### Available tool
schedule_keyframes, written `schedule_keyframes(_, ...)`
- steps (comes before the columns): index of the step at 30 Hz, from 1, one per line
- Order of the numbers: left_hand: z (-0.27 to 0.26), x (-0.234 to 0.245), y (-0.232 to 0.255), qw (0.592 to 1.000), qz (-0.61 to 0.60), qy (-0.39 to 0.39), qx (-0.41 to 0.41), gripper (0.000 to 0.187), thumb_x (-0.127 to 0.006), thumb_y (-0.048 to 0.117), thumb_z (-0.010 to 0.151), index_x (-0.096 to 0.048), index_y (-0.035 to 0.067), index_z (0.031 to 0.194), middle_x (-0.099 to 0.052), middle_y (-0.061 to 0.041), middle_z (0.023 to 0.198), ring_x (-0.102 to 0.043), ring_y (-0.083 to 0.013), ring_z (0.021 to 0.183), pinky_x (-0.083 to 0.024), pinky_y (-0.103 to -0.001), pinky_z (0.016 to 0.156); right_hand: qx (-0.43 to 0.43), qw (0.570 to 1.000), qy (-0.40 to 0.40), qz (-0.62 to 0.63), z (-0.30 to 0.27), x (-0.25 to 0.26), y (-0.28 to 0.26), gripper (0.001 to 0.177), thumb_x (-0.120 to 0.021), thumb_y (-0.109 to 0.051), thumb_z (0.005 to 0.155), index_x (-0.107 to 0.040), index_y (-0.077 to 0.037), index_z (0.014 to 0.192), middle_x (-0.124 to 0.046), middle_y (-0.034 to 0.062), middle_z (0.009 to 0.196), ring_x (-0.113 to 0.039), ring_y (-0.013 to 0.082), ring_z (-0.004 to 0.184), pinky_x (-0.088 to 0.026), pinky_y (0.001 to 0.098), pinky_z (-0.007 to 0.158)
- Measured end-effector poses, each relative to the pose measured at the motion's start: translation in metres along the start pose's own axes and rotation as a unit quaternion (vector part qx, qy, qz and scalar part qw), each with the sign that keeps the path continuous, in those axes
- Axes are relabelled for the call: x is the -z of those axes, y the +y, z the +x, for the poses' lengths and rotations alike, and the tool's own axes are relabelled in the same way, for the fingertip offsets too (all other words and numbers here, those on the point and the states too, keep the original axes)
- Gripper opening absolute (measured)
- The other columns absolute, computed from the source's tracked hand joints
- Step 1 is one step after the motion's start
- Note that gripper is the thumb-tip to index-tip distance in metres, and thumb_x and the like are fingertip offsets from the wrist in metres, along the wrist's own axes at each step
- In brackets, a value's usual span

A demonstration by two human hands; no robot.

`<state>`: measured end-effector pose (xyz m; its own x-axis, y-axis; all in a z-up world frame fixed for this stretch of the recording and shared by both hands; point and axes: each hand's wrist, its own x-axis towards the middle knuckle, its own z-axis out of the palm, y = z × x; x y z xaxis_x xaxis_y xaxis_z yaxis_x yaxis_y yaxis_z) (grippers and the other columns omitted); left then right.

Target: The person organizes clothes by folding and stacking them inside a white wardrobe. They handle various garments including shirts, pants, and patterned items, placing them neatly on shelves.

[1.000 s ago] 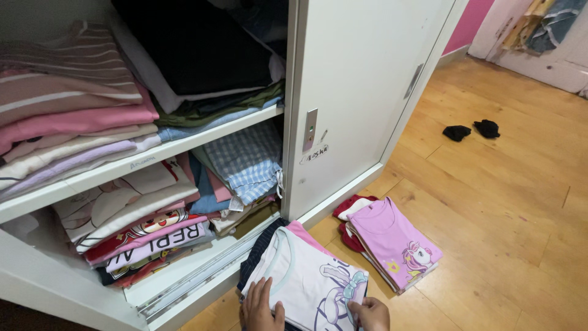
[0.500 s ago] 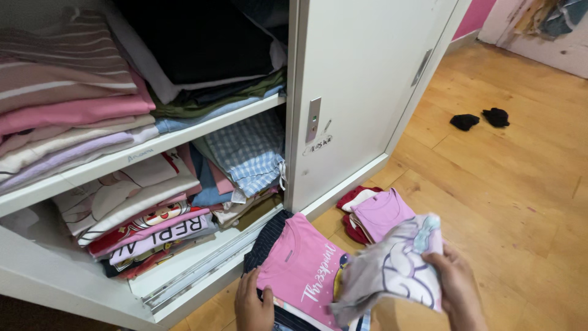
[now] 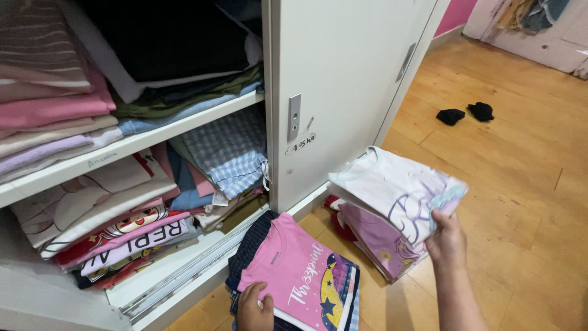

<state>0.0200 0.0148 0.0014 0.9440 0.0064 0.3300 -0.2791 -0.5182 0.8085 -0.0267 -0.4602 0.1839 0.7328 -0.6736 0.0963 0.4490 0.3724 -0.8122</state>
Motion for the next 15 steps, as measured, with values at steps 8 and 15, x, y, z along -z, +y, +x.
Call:
schedule_keyframes(8,0.005,0.010,0.016,0.996,-0.012,-0.036,0.080,0.030,-0.070,0.012,0.078,-0.074,0.005,0.107,-0.074,-0.010,0.114,-0.068,-0.0279,0.112,-0.051,-0.039,0.098,-0.218,0.912,0.270,-0.217,-0.035,0.103,0.100,0.066,-0.061,-0.001,0.093,-0.032,0.000,0.152,-0.060,0.0236,0.124,-0.064,0.0347,0.100,-0.056,0.0515,0.090)
schedule_keyframes(15,0.004,0.021,0.029,0.989,-0.013,-0.051,0.141,0.029,-0.068,0.013,0.081,-0.074,0.007,0.109,-0.073,-0.009,0.116,-0.067,-0.0270,0.112,-0.052,-0.037,0.096,-0.228,0.889,0.052,-0.393,-0.094,0.070,0.163,0.019,-0.065,-0.012,0.089,-0.073,0.000,0.101,-0.072,0.0148,0.079,-0.065,0.0247,0.058,-0.054,0.0390,0.054)
